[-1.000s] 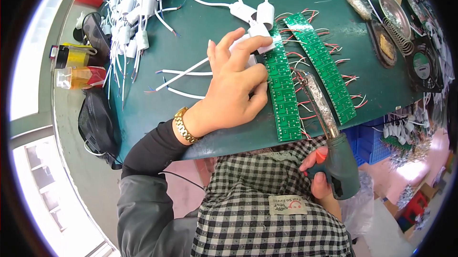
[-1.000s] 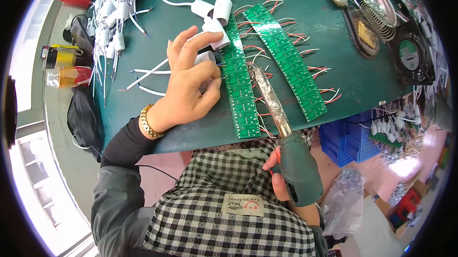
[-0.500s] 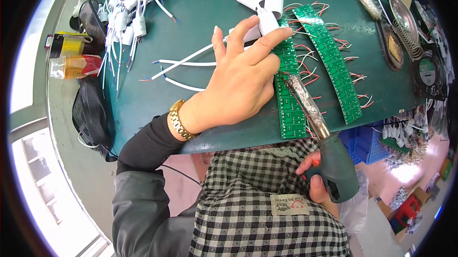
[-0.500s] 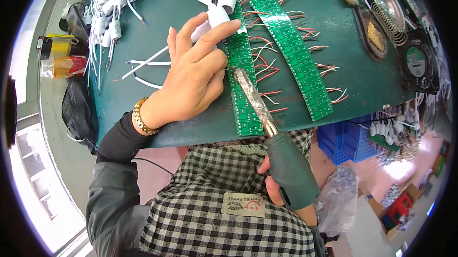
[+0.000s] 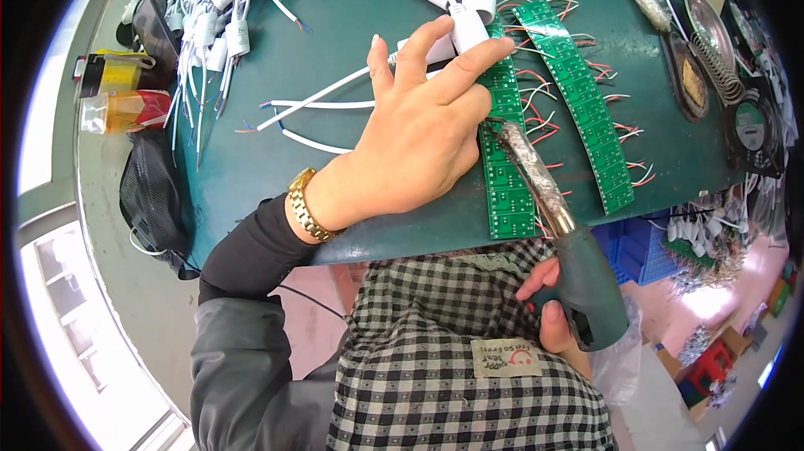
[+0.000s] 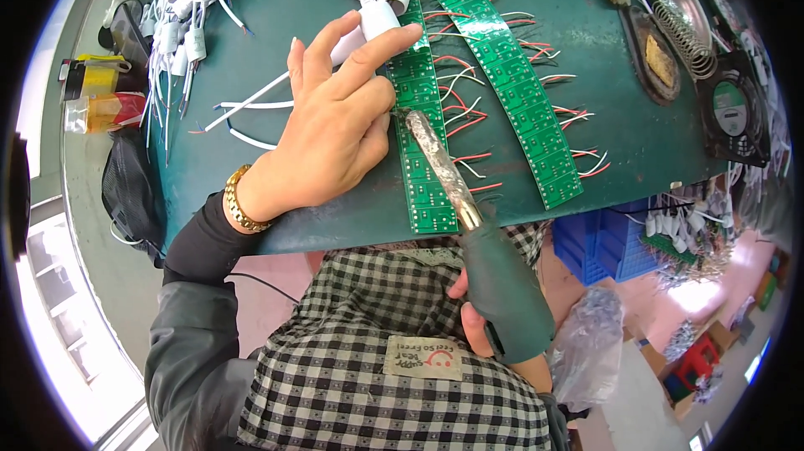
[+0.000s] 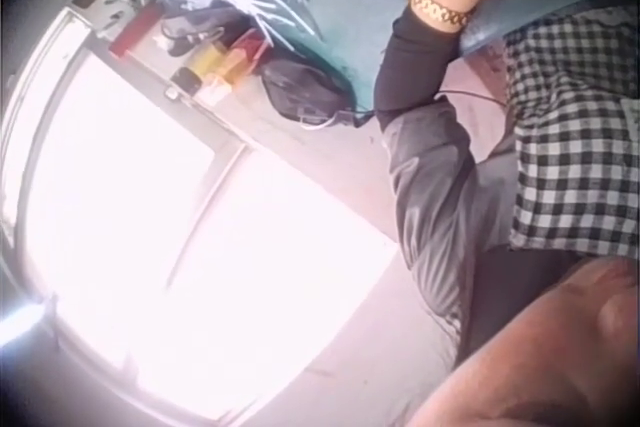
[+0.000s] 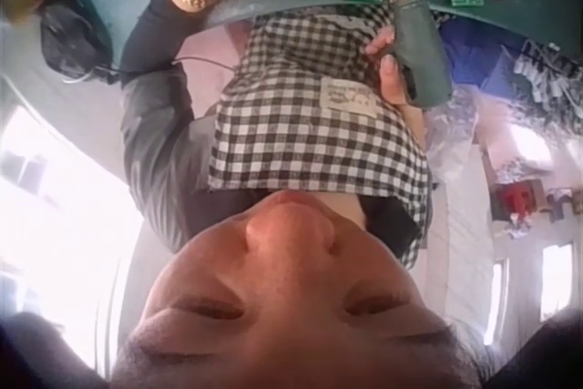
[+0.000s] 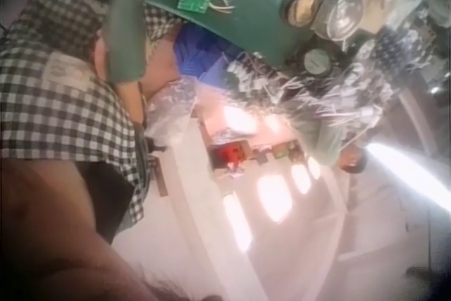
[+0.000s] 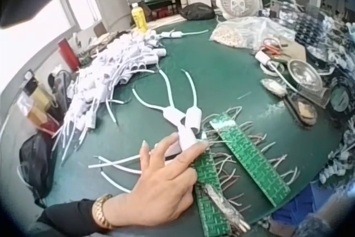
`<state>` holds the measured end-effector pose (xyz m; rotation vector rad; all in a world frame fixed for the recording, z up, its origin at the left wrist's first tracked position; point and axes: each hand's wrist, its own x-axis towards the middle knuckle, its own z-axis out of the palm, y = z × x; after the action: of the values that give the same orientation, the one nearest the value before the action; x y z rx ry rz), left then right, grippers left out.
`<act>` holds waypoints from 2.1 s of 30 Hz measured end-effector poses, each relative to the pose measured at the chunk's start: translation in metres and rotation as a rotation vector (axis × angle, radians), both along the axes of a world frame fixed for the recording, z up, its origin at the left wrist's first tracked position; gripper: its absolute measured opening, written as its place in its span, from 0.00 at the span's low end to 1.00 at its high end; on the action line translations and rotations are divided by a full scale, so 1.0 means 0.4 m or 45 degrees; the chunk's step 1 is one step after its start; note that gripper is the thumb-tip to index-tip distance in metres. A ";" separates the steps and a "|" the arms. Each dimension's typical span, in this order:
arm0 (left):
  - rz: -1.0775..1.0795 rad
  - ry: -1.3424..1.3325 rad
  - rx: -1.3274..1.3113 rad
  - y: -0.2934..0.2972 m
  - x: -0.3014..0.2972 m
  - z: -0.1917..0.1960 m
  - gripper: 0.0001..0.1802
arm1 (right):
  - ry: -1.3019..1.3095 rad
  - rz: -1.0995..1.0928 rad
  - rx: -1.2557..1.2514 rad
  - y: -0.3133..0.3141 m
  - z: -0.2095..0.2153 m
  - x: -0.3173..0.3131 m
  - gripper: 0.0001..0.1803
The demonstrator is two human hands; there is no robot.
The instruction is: The person solders wires to LED circuit boards using a soldering iron.
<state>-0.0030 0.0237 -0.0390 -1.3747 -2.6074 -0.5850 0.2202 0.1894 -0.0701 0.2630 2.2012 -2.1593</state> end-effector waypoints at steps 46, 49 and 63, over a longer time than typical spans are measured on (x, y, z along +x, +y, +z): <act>-0.017 0.366 0.123 -0.033 0.016 -0.009 0.08 | 0.181 -0.345 -0.294 0.000 0.020 0.027 0.24; -0.010 0.161 0.236 -0.033 0.011 -0.009 0.09 | 0.149 -0.346 -0.301 -0.003 0.019 0.025 0.24; 0.039 -0.146 0.159 -0.016 0.000 0.010 0.08 | 0.080 -0.244 -0.333 0.005 0.017 0.016 0.21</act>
<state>-0.0031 0.0172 -0.0349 -1.2979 -2.6229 -0.8308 0.2267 0.1915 -0.0634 0.4131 1.9637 -2.5578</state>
